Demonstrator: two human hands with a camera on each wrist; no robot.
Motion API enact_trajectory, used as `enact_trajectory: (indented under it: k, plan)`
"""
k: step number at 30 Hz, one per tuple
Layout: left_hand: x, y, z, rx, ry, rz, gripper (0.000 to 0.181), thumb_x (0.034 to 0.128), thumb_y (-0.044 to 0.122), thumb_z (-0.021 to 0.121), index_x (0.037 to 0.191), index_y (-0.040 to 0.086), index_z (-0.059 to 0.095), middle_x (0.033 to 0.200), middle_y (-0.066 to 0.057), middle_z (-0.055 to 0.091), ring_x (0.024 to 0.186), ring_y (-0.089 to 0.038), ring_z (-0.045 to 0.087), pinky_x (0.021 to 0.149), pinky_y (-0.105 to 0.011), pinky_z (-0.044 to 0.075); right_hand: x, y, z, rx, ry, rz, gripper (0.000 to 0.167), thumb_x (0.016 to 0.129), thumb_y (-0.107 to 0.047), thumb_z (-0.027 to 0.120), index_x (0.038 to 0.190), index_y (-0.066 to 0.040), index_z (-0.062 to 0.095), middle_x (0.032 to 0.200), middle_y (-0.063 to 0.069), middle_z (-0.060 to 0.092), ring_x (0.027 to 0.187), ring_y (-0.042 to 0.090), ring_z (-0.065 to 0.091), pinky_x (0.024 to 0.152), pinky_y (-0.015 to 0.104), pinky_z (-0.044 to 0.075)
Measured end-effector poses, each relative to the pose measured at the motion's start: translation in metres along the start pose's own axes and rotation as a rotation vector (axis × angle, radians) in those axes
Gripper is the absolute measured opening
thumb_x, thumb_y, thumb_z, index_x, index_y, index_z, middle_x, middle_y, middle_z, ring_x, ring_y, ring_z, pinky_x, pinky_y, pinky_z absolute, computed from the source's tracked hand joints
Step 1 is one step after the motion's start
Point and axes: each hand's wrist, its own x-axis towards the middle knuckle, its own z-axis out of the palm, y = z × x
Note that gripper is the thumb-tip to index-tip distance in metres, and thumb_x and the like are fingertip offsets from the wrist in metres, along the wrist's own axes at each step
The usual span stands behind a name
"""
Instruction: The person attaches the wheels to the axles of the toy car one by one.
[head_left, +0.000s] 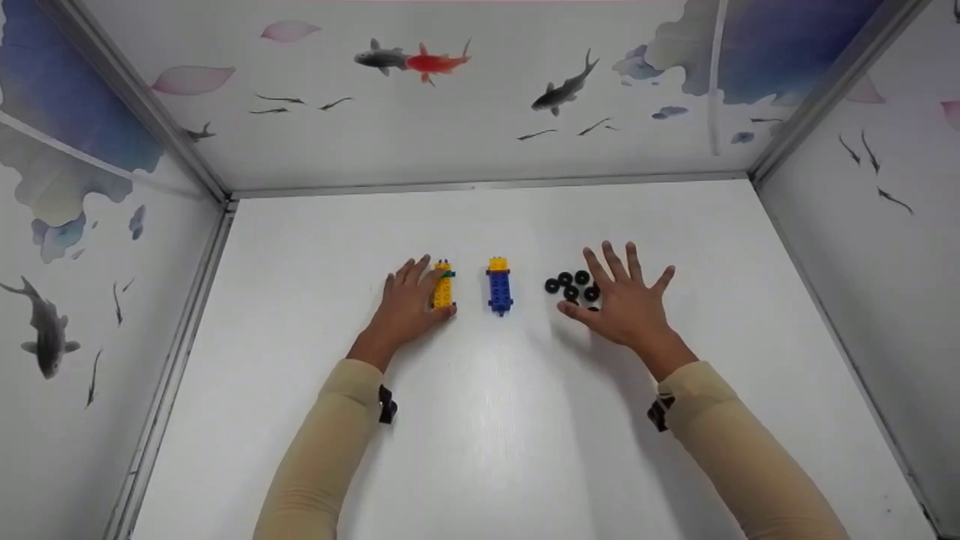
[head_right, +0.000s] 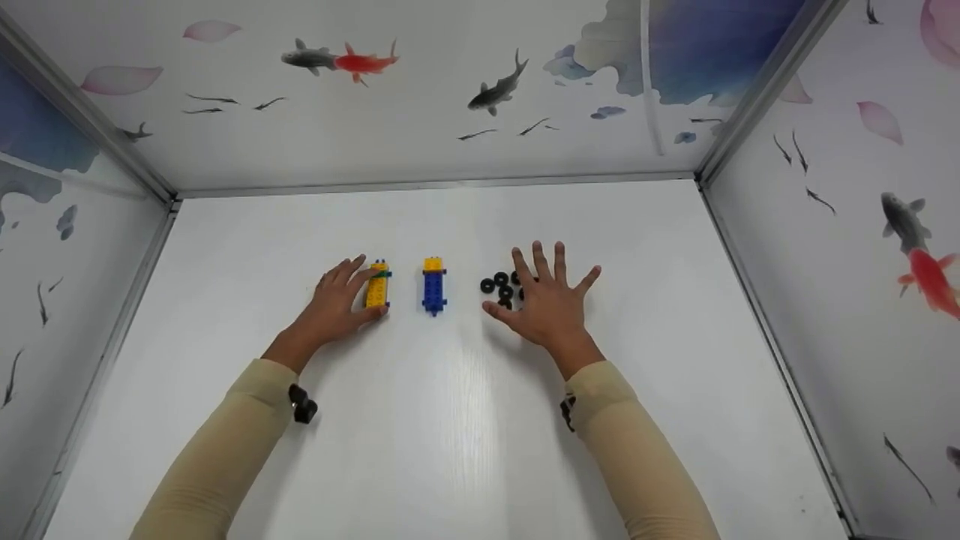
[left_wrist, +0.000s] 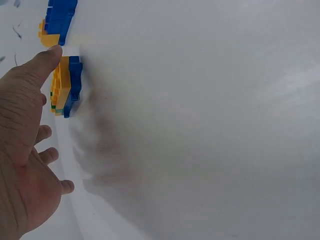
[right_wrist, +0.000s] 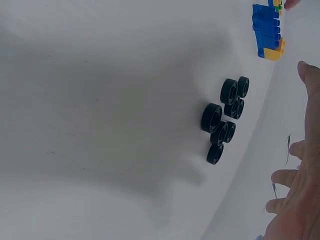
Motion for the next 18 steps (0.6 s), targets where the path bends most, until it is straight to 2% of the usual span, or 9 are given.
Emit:
enact_trajectory:
  k: [5,11,18]
  plan:
    - [0.005,-0.002,0.002,-0.017,-0.002,0.039,0.077,0.1058,0.054,0.07,0.17,0.02,0.043,0.185,-0.01,0.024,0.173,-0.038,0.018,0.141,-0.063,0.012,0.001,-0.004,0.0,-0.01,-0.003,-0.004,0.116,0.092,-0.096,0.045,0.18,-0.03,0.01,0.188,0.009,0.007,0.174,0.043,-0.004,0.119,0.095,-0.007]
    - [0.01,-0.002,0.004,-0.036,0.008,0.079,0.071,0.1041,0.051,0.073,0.166,0.03,0.047,0.184,-0.01,0.028,0.171,-0.04,0.022,0.14,-0.063,0.017,0.0,-0.005,0.001,-0.012,-0.005,-0.004,0.114,0.093,-0.095,0.047,0.18,-0.029,0.012,0.188,0.009,0.01,0.174,0.043,-0.003,0.119,0.095,-0.006]
    - [0.015,-0.001,0.006,-0.027,-0.006,0.075,0.075,0.1025,0.052,0.075,0.168,0.035,0.043,0.183,-0.006,0.029,0.17,-0.039,0.022,0.14,-0.061,0.017,0.0,-0.004,0.002,-0.009,-0.013,0.003,0.114,0.094,-0.094,0.047,0.18,-0.028,0.012,0.188,0.011,0.011,0.174,0.044,-0.002,0.119,0.095,-0.006]
